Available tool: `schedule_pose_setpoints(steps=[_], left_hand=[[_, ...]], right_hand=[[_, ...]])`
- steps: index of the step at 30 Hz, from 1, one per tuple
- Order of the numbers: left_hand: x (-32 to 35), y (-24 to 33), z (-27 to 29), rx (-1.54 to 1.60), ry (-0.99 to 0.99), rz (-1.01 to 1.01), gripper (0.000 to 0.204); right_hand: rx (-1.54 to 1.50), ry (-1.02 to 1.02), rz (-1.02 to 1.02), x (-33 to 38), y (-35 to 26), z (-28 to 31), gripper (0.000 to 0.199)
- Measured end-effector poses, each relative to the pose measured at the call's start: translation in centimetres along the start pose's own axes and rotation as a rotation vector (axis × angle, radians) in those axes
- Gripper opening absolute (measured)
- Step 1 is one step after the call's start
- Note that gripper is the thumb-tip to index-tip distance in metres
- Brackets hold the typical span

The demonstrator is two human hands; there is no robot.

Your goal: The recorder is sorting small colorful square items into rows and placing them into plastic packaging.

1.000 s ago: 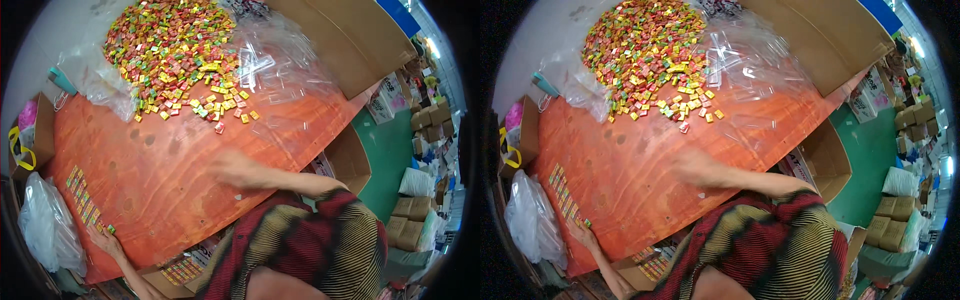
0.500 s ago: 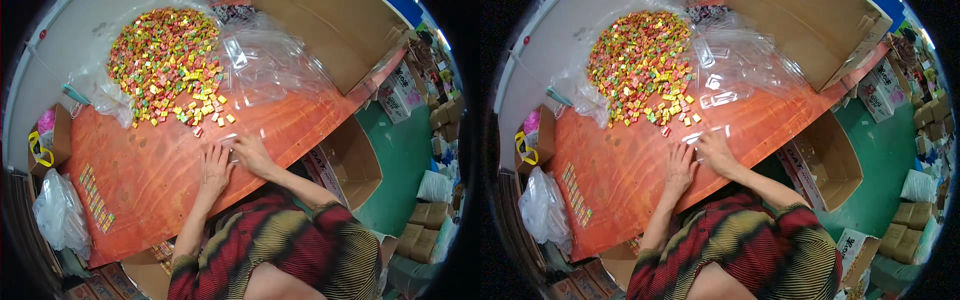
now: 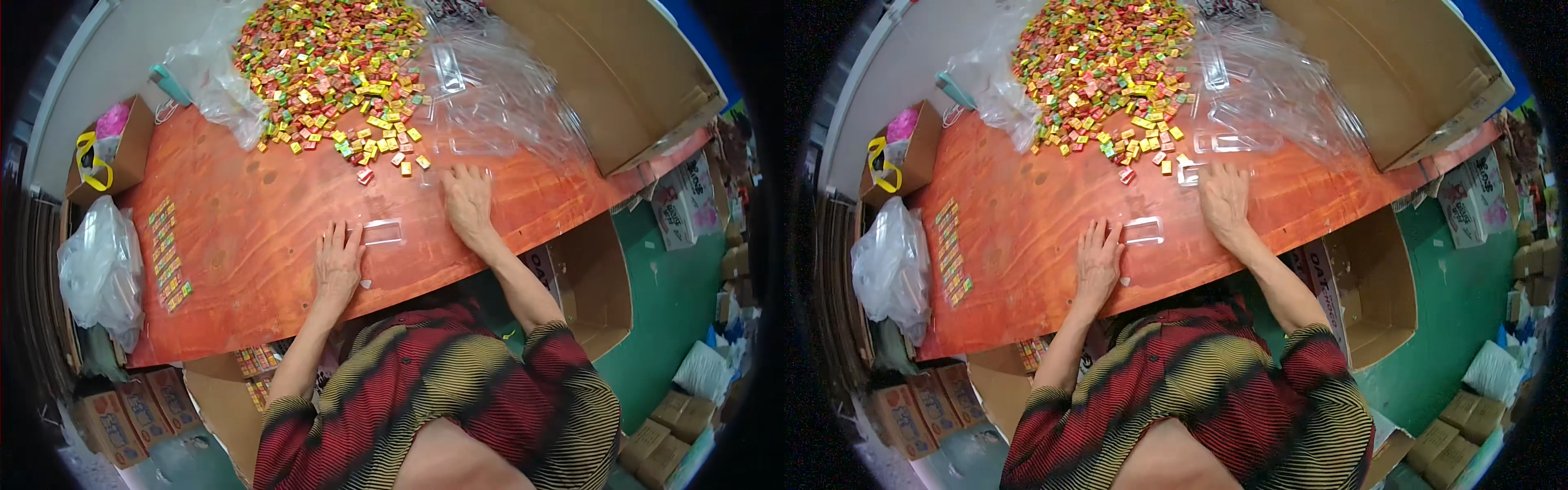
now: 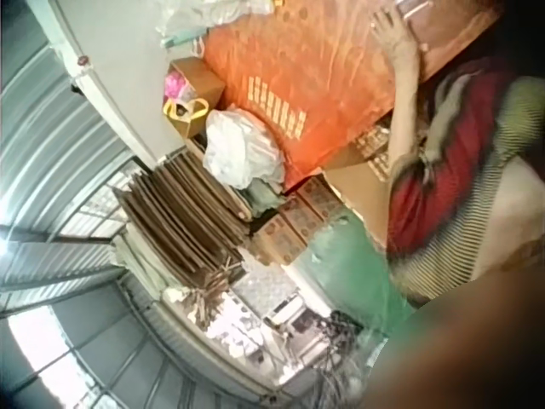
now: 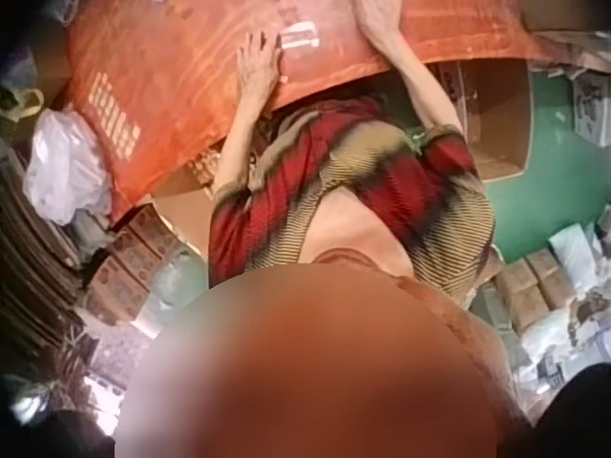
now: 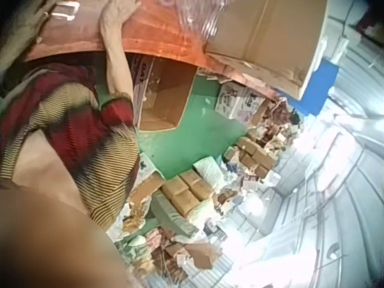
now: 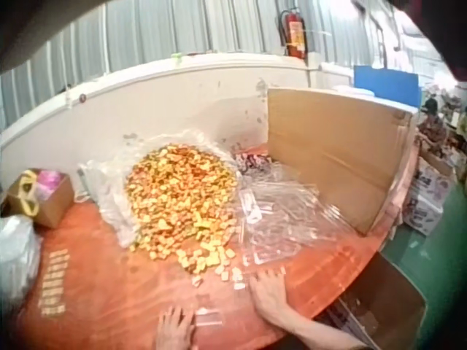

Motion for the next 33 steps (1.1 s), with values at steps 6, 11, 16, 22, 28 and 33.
schedule_pose_setpoints(steps=[6, 11, 16, 22, 28, 33], left_hand=[[0.7, -1.2, -0.2, 0.083, 0.016, 0.081, 0.036], [1.5, -0.7, 0.2, 0.136, 0.053, 0.076, 0.025], [2.0, -1.5, 0.9, 0.226, 0.114, 0.118, 0.024], [-3.5, -7.2, 1.6, 0.405, 0.292, 0.237, 0.021], [-13.8, -13.2, -0.5, 0.195, 0.323, 0.117, 0.038], [-16.9, -12.6, -4.0, 0.031, 0.048, 0.140, 0.045]], right_hand=[[-0.290, 0.022, 0.145, -4.0, -6.6, -2.6, 0.015], [-0.402, -0.007, 0.253, -5.6, -9.6, -8.3, 0.010], [-0.621, -0.103, 0.503, -4.6, -11.1, -7.1, 0.007], [-0.467, -0.163, 0.356, -6.8, -10.2, -7.0, 0.020], [-0.275, -0.035, 0.176, -16.1, -11.1, -9.2, 0.047], [-0.183, -0.175, 0.316, -16.8, -10.5, -13.5, 0.062]])
Point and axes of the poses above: each hand's wrist, its own x-axis away from the middle knuckle, its own z-axis out of the back of the hand, y = z × x, the point moved 3 cm from there along -x, towards the middle knuckle, and after that the axes turned 1 degree about y, right-handed, at the moved point
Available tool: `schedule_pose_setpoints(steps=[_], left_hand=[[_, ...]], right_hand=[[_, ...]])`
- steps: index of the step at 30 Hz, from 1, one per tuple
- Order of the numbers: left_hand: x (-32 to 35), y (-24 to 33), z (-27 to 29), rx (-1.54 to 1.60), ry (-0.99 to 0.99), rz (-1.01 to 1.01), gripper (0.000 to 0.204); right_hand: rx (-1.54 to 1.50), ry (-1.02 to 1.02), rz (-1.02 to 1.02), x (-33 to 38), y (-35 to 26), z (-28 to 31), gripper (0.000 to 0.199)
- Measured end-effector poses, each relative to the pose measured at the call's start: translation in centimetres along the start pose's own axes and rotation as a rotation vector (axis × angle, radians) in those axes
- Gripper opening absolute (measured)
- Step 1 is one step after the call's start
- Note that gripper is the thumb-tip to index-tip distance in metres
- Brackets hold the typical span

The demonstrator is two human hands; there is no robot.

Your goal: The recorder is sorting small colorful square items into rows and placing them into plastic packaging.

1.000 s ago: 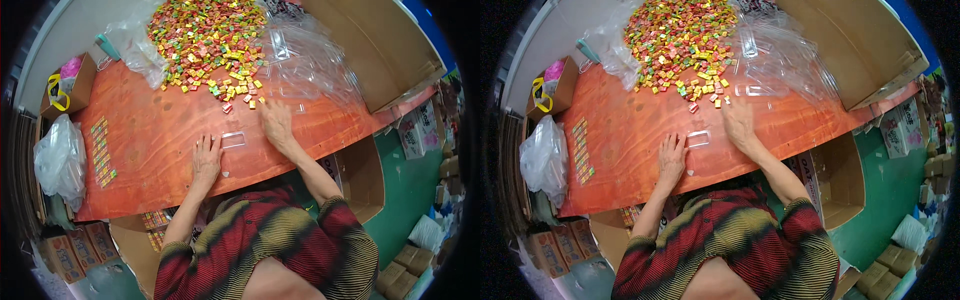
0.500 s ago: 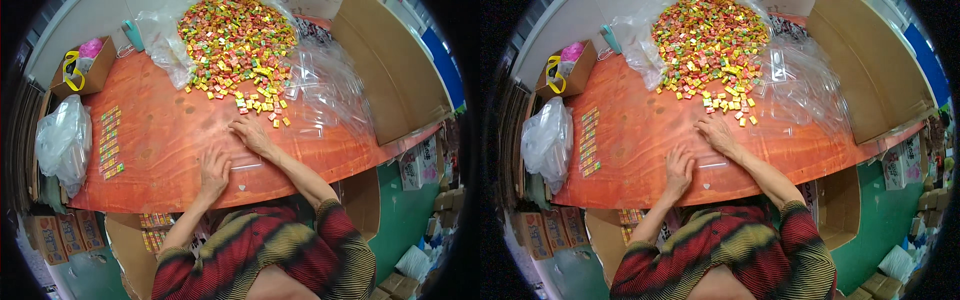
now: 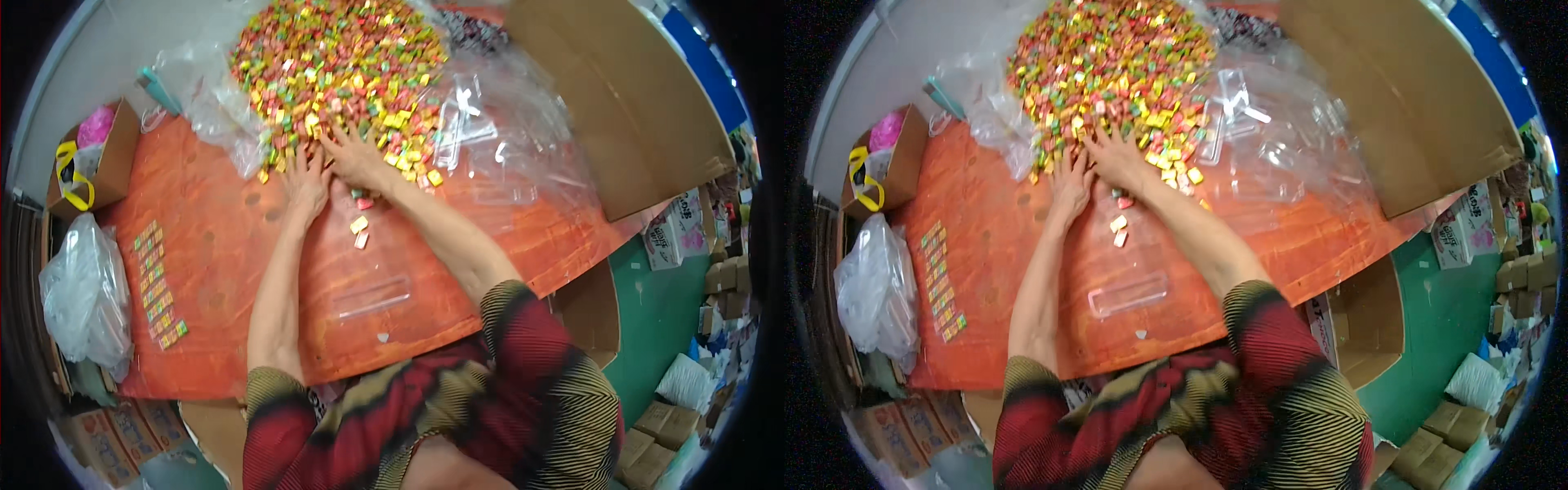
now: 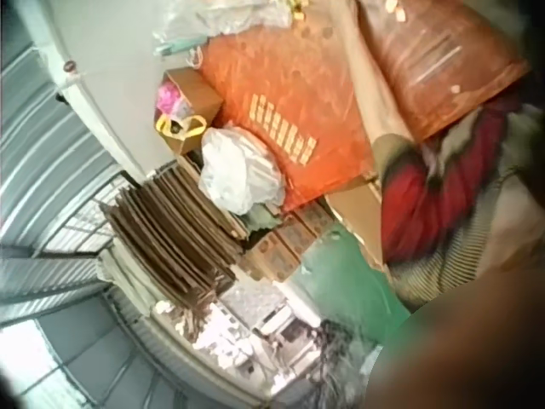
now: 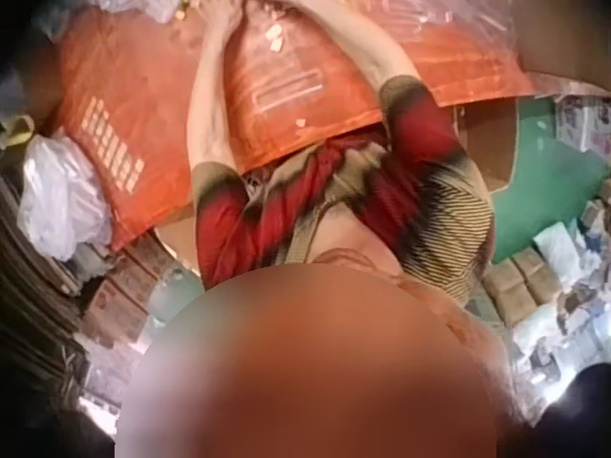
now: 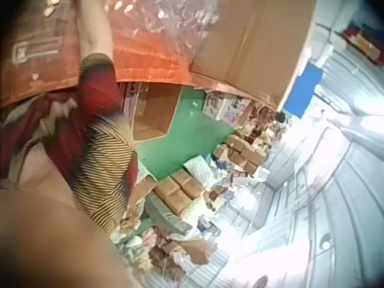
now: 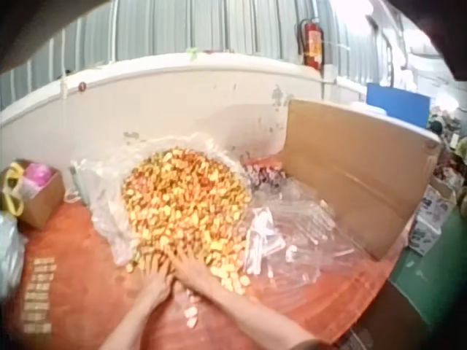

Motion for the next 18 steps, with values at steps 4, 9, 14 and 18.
schedule_pose_setpoints(steps=[4, 9, 14, 18], left_hand=[[2.8, 1.2, 0.8, 0.018, -0.122, 0.071, 0.045], [6.3, 3.9, 2.0, 0.028, -0.235, 0.011, 0.043], [12.7, 6.1, 5.5, 0.158, -0.039, 0.105, 0.046], [19.1, 9.5, 6.0, 0.020, -0.029, 0.114, 0.054]], right_hand=[[-0.046, 0.126, 0.189, 3.2, -0.2, 0.3, 0.042], [-0.196, -0.095, 0.182, 7.5, -0.7, 2.7, 0.041], [-0.254, -0.023, 0.010, 12.1, -1.3, 7.2, 0.038], [-0.248, 0.010, -0.040, 18.0, -1.3, 9.0, 0.036]])
Point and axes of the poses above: each hand's wrist, its own x-axis away from the middle knuckle, its own z-axis out of the back of the hand, y = z × x, the point moved 3 cm from there along -x, towards the middle knuckle, and after that the axes turned 1 degree about y, right-handed, at the moved point
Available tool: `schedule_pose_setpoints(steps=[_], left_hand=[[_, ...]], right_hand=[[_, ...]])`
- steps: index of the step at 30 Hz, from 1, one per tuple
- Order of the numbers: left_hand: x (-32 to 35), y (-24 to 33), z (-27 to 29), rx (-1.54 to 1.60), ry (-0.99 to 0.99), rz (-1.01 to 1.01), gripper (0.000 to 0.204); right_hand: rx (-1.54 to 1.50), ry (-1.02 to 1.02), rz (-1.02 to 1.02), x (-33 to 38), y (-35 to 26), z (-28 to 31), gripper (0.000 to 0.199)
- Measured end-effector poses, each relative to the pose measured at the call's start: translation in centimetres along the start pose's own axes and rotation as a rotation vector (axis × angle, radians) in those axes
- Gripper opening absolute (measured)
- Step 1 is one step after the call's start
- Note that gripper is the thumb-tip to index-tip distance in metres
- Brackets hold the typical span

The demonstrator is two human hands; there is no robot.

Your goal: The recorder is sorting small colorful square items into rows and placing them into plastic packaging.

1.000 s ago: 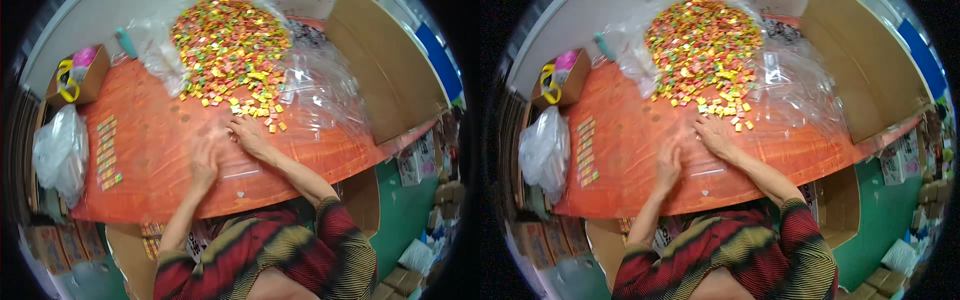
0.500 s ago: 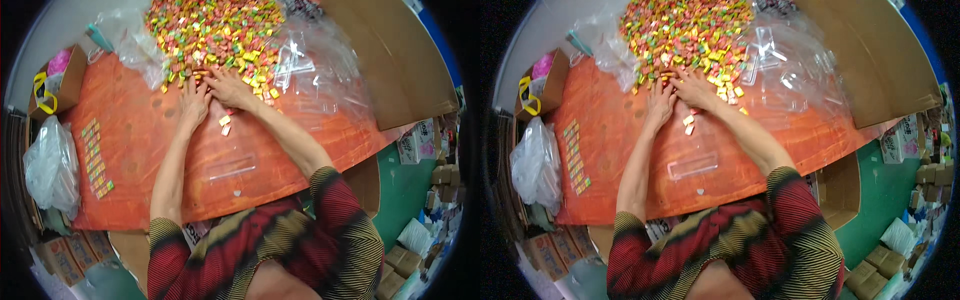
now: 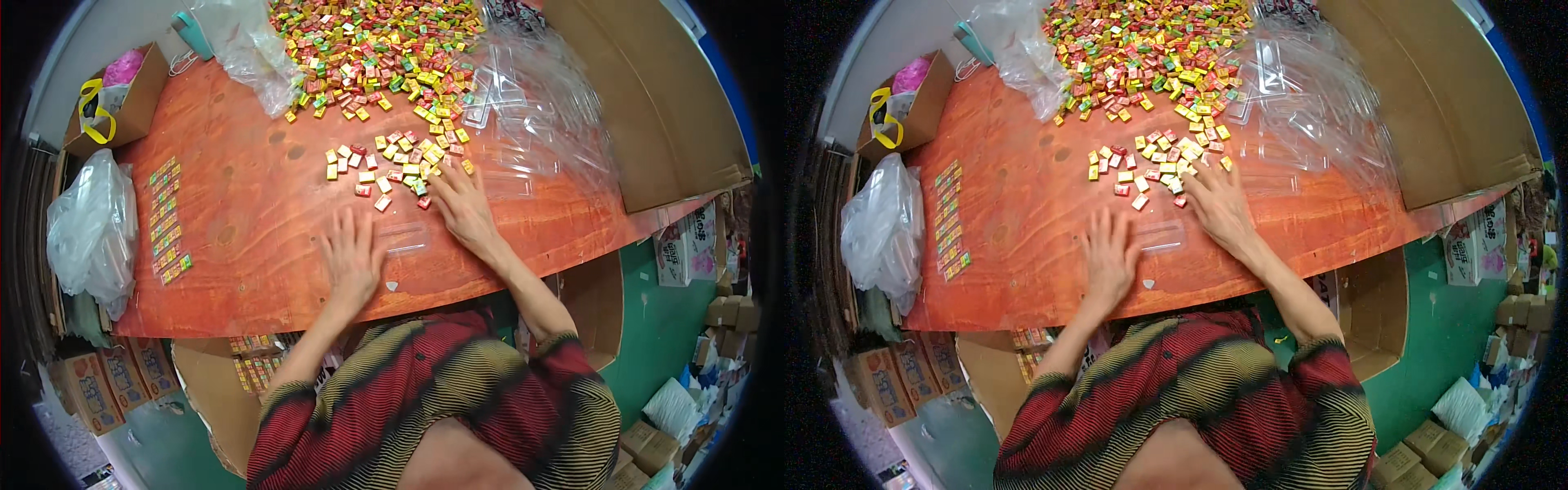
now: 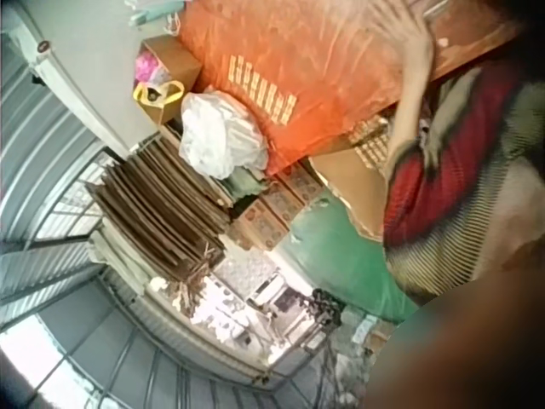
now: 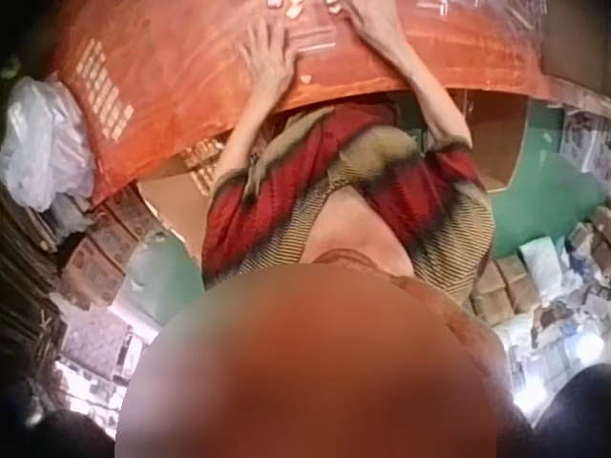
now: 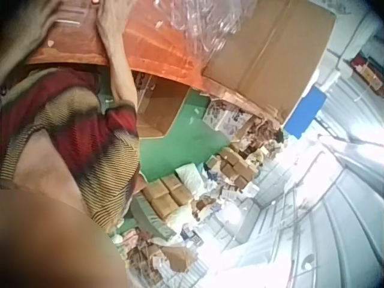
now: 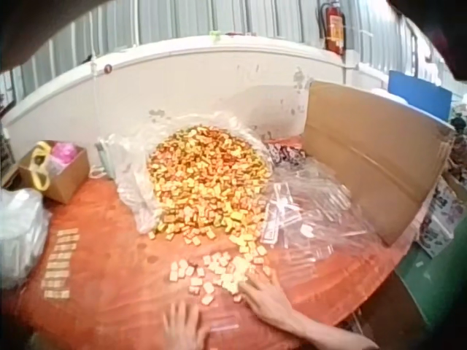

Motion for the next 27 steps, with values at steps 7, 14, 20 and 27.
schedule_pose_setpoints(steps=[7, 14, 20, 27], left_hand=[[0.8, 1.8, -1.3, 0.060, -0.136, -0.034, 0.053], [-4.6, 1.4, -0.2, 0.189, 0.039, -0.003, 0.035], [-4.9, 0.3, -1.6, 0.057, 0.059, -0.169, 0.023], [-3.8, -0.3, 0.3, 0.250, 0.060, 0.007, 0.033]], right_hand=[[0.402, 0.080, -0.146, 3.1, 4.6, 1.4, 0.028], [-0.068, 0.085, -0.188, -0.6, -1.7, -0.5, 0.016], [-0.095, -0.021, -0.054, -1.3, -2.8, -3.9, 0.017], [-0.225, -0.039, -0.101, -0.3, -3.7, -1.7, 0.024]])
Point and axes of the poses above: each hand's wrist, its own x-axis away from the middle knuckle, its own z-axis out of the back of the hand, y = z × x, the point moved 3 cm from there along -x, towards the middle knuckle, and after that the axes turned 1 degree about y, right-handed, at the moved point
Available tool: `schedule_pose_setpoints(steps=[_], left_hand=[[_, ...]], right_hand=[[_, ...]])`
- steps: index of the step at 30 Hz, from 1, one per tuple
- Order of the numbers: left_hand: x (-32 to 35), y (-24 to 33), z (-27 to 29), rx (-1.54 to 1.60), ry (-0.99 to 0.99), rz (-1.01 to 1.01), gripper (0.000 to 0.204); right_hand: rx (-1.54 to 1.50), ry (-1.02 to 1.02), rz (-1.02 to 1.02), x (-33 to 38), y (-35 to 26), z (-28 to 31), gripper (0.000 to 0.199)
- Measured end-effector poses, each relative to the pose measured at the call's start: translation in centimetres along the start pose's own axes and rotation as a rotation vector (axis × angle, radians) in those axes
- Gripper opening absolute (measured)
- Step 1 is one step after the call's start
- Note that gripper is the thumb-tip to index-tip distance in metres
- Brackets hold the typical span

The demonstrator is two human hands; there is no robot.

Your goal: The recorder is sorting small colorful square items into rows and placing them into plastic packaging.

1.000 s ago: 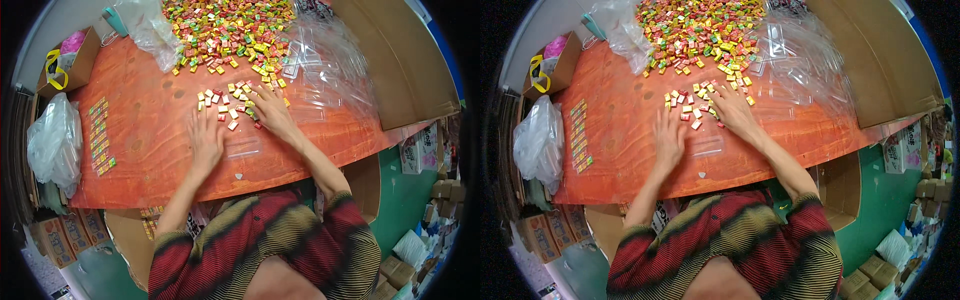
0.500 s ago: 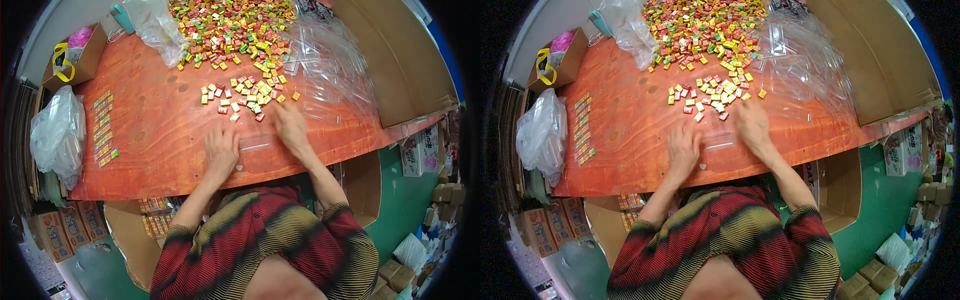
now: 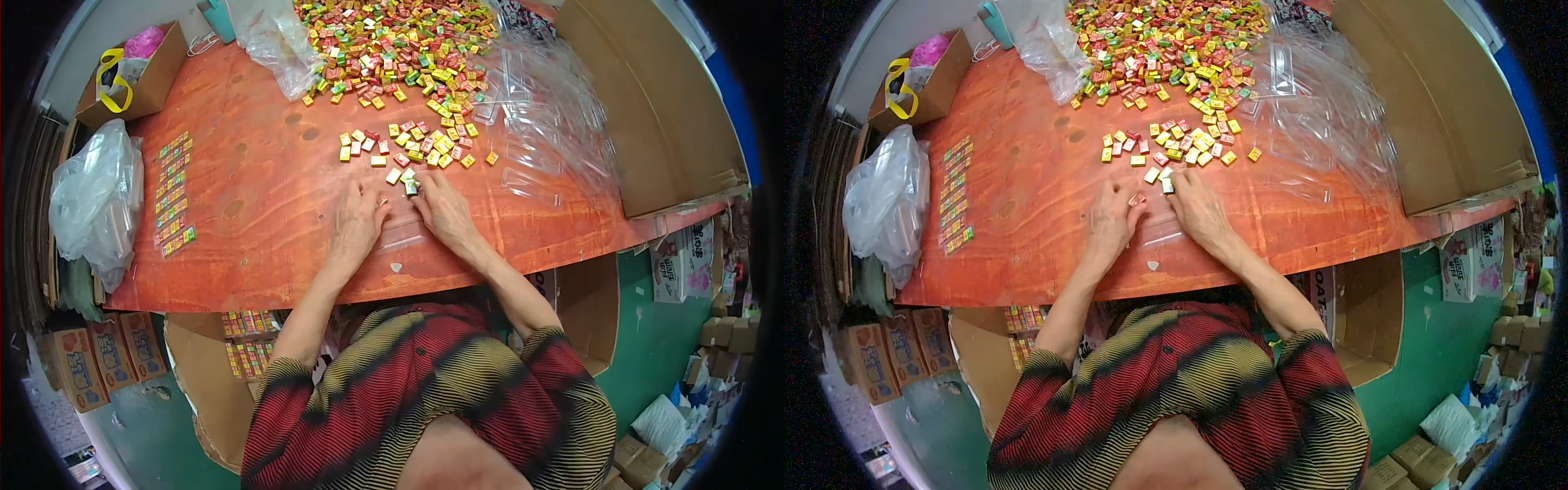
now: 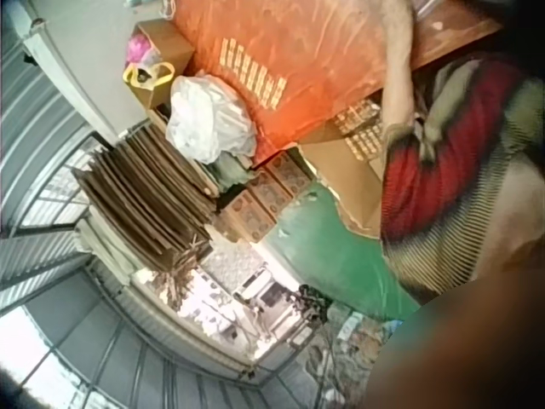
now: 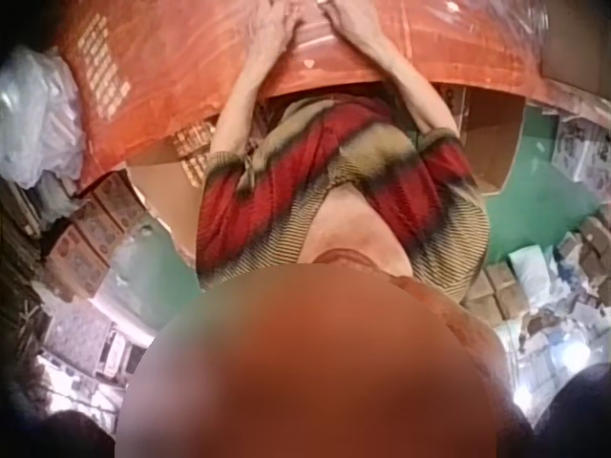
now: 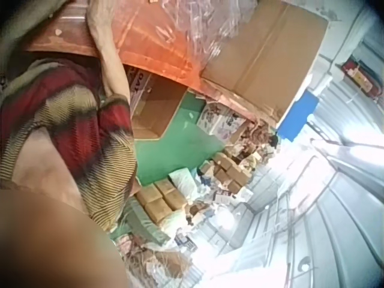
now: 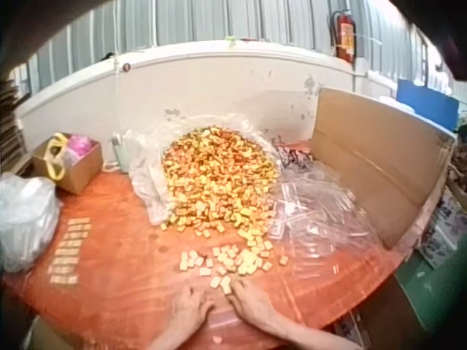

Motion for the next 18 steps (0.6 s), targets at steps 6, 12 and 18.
schedule_pose_setpoints(steps=[6, 12, 18], left_hand=[[0.3, -1.7, 0.6, 0.007, 0.005, -0.105, 0.033], [0.2, -3.0, 0.1, 0.021, -0.138, -0.020, 0.029], [-1.3, -3.0, 0.3, 0.060, -0.145, 0.038, 0.024]], right_hand=[[0.144, 0.051, 0.145, 3.5, -1.8, 0.5, 0.020], [0.196, -0.136, 0.086, 4.3, -1.3, 1.0, 0.018], [0.223, 0.118, 0.061, -1.0, -1.0, 0.0, 0.014]])
Point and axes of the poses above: each hand's wrist, its own x-axis away from the middle knuckle, its own z-axis out of the back of the hand, y = z × x, the point moved 3 cm from there along -x, towards the middle knuckle, and after that the axes turned 1 degree about y, right-handed, at the moved point
